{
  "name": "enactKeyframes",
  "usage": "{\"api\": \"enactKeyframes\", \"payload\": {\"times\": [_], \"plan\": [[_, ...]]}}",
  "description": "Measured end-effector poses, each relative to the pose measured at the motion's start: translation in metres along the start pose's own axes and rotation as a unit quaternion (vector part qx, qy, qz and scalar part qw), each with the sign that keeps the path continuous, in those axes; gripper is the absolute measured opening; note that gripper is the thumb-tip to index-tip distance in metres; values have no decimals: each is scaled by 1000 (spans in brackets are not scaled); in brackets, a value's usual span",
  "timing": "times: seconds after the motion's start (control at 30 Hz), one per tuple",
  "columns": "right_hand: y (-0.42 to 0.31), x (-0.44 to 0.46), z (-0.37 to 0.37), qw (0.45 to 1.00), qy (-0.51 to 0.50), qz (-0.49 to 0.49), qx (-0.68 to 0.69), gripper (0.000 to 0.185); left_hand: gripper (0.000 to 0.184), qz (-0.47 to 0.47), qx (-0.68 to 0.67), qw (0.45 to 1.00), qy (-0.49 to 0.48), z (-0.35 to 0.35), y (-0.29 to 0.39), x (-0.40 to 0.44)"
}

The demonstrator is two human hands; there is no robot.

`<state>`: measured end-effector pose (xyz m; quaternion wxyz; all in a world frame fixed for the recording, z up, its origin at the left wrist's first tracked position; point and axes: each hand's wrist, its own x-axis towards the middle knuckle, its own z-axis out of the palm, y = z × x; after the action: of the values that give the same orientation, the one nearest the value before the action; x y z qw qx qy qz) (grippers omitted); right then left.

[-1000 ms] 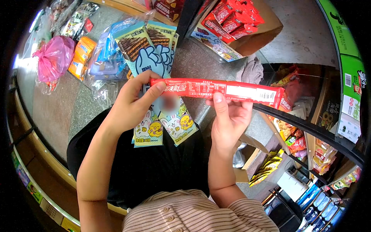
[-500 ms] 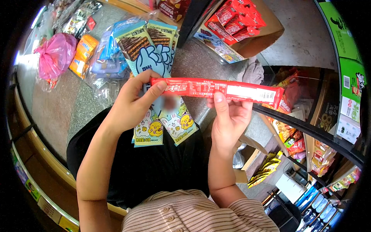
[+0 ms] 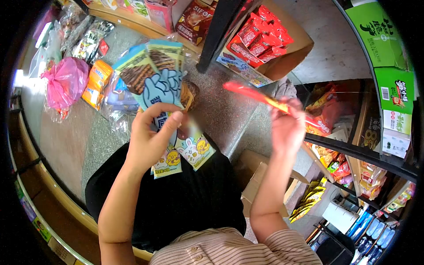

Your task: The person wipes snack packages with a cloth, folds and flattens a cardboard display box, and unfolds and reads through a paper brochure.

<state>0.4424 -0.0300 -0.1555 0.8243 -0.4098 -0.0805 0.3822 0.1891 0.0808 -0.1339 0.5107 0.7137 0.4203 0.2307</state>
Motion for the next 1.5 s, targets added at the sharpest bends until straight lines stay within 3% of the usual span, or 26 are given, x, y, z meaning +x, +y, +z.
{"api": "enactKeyframes", "payload": {"times": [0.07,0.13,0.2,0.23,0.33,0.47,0.5,0.57,0.63,0.73,0.83,0.87,0.93,1.0,1.07,1.13,1.23,1.3,1.33,1.4,1.47,1.5], "plan": [[-18,22,4,973,8,-146,-179,15,18,-60,-90,993,54,-1,2,0],[-32,46,-12,953,-102,-133,-252,18,18,-75,-95,991,62,-2,1,0],[-34,51,11,952,-109,-110,-263,21,16,-99,-139,984,47,-2,7,0],[-32,61,17,925,-137,-132,-330,22,15,-57,-78,993,61,1,-1,0],[-28,99,34,784,-209,-269,-518,23,14,-55,-78,994,54,4,3,-1],[-25,134,43,747,-182,-315,-556,20,16,-38,-43,996,63,5,3,-2],[-22,143,42,748,-186,-312,-556,20,17,-64,-93,992,49,4,6,-2],[-12,156,38,678,-170,-297,-650,20,17,-50,-67,995,60,6,-3,-2],[4,161,35,683,-131,-281,-661,28,17,-32,-40,996,69,7,-3,-2],[16,168,34,672,-106,-270,-681,30,16,-87,-99,990,43,5,7,-2],[16,154,53,705,-91,-277,-646,31,15,-8,-60,996,62,5,6,-2],[14,157,57,704,-93,-279,-646,31,14,-29,-86,994,55,3,12,-2],[10,158,60,696,-66,-383,-603,29,14,-53,-113,991,44,1,17,-4],[6,156,62,704,-58,-328,-627,26,13,-112,-122,986,32,-2,17,-7],[14,167,49,458,-24,-446,-769,23,14,-102,-123,987,26,-2,15,-7],[25,168,39,514,-32,-407,-754,22,16,-91,-123,988,19,-1,14,-7],[20,166,36,499,-34,-422,-756,25,11,-56,-85,993,54,0,13,-8],[11,154,31,618,-34,-524,-585,33,9,-58,-100,991,70,1,10,-9],[15,145,17,670,30,-467,-576,35,9,-53,-99,991,67,2,10,-10],[37,140,-8,817,78,-251,-514,39,9,-38,-76,994,75,0,11,-12],[59,162,-38,741,87,-127,-654,48,13,-30,-38,997,59,-1,10,-13],[63,173,-41,746,94,-129,-647,48,20,17,-13,998,54,0,6,-12]]}}
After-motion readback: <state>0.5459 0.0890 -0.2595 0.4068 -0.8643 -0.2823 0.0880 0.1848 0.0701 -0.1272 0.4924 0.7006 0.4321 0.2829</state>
